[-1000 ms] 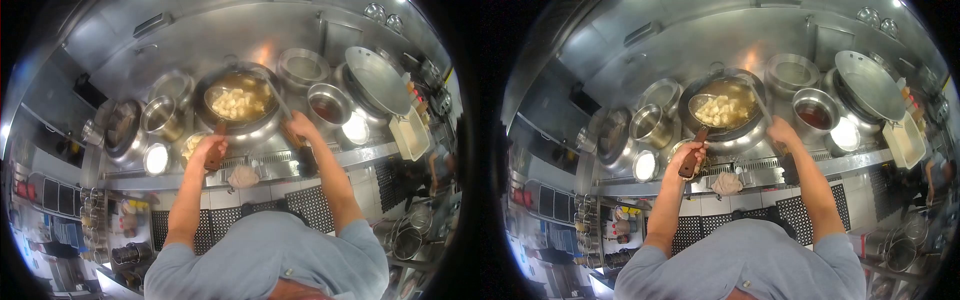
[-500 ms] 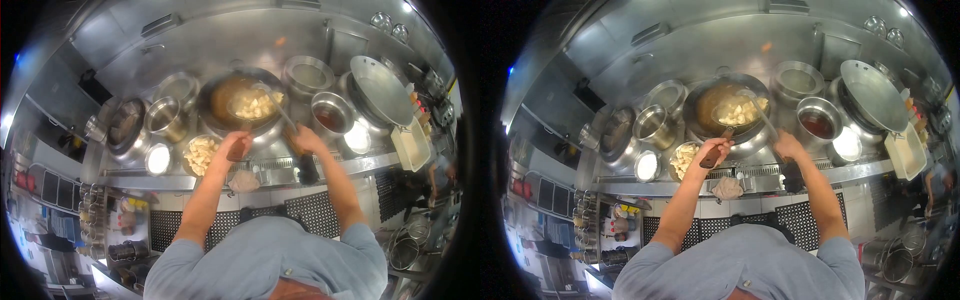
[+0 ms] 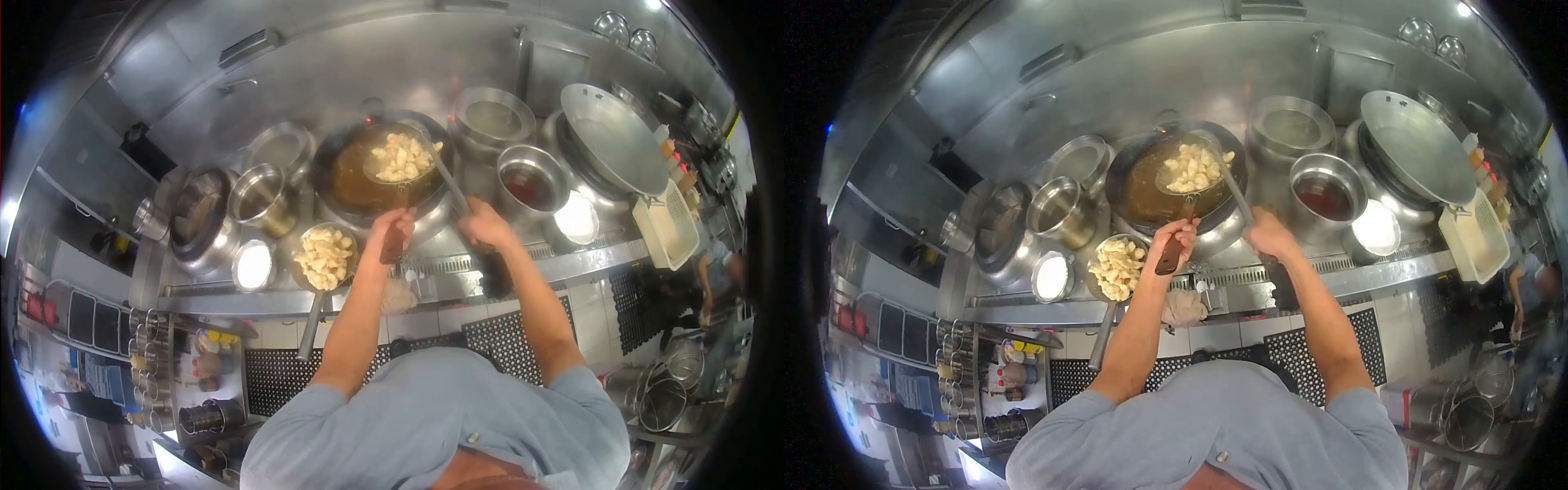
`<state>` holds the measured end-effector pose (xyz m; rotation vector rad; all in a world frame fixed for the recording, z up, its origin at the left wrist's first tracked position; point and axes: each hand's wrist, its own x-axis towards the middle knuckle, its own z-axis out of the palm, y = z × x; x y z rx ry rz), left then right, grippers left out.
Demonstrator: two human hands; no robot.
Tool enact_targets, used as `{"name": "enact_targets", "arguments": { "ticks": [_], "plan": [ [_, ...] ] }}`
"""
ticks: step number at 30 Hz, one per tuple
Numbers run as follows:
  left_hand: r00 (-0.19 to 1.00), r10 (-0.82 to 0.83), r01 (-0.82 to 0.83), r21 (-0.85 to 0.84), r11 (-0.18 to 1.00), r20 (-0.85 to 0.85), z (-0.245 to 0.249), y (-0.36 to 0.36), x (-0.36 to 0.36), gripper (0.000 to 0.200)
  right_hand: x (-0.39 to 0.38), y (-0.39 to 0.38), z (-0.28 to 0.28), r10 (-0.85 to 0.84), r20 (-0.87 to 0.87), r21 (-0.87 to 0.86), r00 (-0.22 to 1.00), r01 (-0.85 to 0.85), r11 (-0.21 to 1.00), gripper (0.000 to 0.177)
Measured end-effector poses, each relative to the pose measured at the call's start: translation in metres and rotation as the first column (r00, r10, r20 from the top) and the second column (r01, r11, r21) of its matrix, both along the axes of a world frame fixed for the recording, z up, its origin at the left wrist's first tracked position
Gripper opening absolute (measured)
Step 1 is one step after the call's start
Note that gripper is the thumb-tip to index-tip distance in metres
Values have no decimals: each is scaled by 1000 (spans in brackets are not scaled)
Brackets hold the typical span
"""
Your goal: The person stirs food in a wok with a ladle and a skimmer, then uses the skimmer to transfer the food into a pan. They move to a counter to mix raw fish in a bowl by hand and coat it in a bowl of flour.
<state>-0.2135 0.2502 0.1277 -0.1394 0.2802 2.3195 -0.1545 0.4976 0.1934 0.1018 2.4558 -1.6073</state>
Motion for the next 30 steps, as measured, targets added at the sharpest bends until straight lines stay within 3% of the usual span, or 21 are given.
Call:
{"name": "enact_targets", "arguments": {
  "ticks": [2, 5, 7, 8, 9, 11, 13, 17, 19, 22, 27, 30],
  "plan": [
    [999, -3, 4, 25, 1000, -40, 1, -10, 4, 29, -1, -2, 4, -24, -15, -74, 1000, 23, 997, 42],
    [999, 44, -44, -13, 999, -27, 16, -18, 15, 21, 1, -7, 9, -64, -117, -46, 991, 59, 997, 41],
    [998, 48, -48, 3, 999, -41, 24, -24, 19, 20, 6, -10, 9, -135, -134, -164, 982, 112, 980, 42],
    [999, 34, -35, -20, 999, -40, 27, -29, 23, 21, 8, -12, 8, -154, -138, -221, 978, 121, 968, 42],
    [982, 51, -80, -152, 985, -184, 25, -36, 27, 23, 9, -12, 8, -90, -127, -226, 988, 59, 972, 40],
    [979, 39, -82, -209, 974, -202, 18, -39, 28, 26, 10, -21, -7, -183, -173, -245, 968, 137, 960, 31],
    [972, 156, -195, -235, 952, -175, 48, -35, 44, 23, 10, -20, 6, -125, -132, -321, 983, 77, 944, 30],
    [957, 142, -227, -353, 907, -251, 53, -39, 55, 24, 11, -25, 15, -165, -102, -215, 981, 141, 966, 27],
    [953, 88, -193, -357, 914, -289, 31, -44, 51, 25, 6, -22, 14, -206, -96, -222, 974, 181, 958, 30],
    [952, 90, -191, -341, 920, -291, 24, -48, 54, 27, -4, -18, 25, -127, -146, -192, 981, 98, 977, 36],
    [955, 88, -199, -394, 897, -284, 30, -46, 52, 28, -26, -17, 51, 123, -114, 190, 986, -100, 977, 54],
    [939, 121, -267, -458, 848, -322, 42, -50, 43, 29, -32, -9, 50, 79, -84, 124, 993, -68, 990, 56]
  ]
}}
